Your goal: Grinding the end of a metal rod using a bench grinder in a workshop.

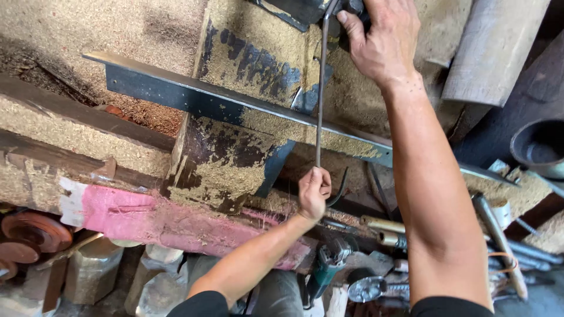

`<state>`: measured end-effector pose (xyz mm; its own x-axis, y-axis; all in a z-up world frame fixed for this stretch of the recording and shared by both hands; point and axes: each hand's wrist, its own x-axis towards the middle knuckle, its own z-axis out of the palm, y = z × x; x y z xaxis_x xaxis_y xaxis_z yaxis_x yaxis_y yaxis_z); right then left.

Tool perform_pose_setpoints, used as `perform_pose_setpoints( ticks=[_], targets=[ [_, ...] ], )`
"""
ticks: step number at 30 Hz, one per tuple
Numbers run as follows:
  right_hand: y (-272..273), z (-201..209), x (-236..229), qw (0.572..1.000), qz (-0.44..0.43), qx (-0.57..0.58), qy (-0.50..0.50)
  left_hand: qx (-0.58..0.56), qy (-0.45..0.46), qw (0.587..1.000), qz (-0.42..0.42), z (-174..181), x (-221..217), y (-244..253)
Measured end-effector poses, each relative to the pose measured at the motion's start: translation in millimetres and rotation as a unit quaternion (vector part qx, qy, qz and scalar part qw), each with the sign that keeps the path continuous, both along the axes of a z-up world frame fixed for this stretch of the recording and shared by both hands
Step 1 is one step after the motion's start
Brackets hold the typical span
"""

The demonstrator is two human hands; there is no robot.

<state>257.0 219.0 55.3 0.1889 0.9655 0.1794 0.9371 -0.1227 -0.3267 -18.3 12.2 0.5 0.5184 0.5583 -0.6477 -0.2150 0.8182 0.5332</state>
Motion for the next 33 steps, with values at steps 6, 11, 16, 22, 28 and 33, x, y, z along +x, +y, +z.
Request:
perform_pose_setpoints(
  ticks=[6,11,16,22,28,33],
  targets=[
    [4.0,5.9,-1.5,0.999,-0.002,-0.041,0.014,-0.057,-0.035,0.991,-0.117,35.0,-35.8,46.9],
    [1.5,6.1,-5.0,0.999,-0.001,-0.028,0.015,-0.11,-0.043,0.982,-0.147,37.5,-50.2,61.8],
    [2.8,9.3,-3.7,0.999,0.002,-0.038,0.007,-0.086,-0.034,0.97,-0.224,20.6,-70.9,83.9],
    [7.1,22.8,-9.1,0.998,-0.003,-0.058,0.02,-0.062,0.02,0.948,-0.311,14.3,-114.3,148.8],
    [5.4,17.9,-7.5,0.997,-0.002,-0.072,0.002,0.06,0.079,0.903,-0.418,5.6,-162.0,221.7],
    [1.4,8.2,-3.2,0.998,0.007,-0.058,-0.006,0.162,0.076,0.884,-0.432,-15.6,-173.7,235.7]
  ],
)
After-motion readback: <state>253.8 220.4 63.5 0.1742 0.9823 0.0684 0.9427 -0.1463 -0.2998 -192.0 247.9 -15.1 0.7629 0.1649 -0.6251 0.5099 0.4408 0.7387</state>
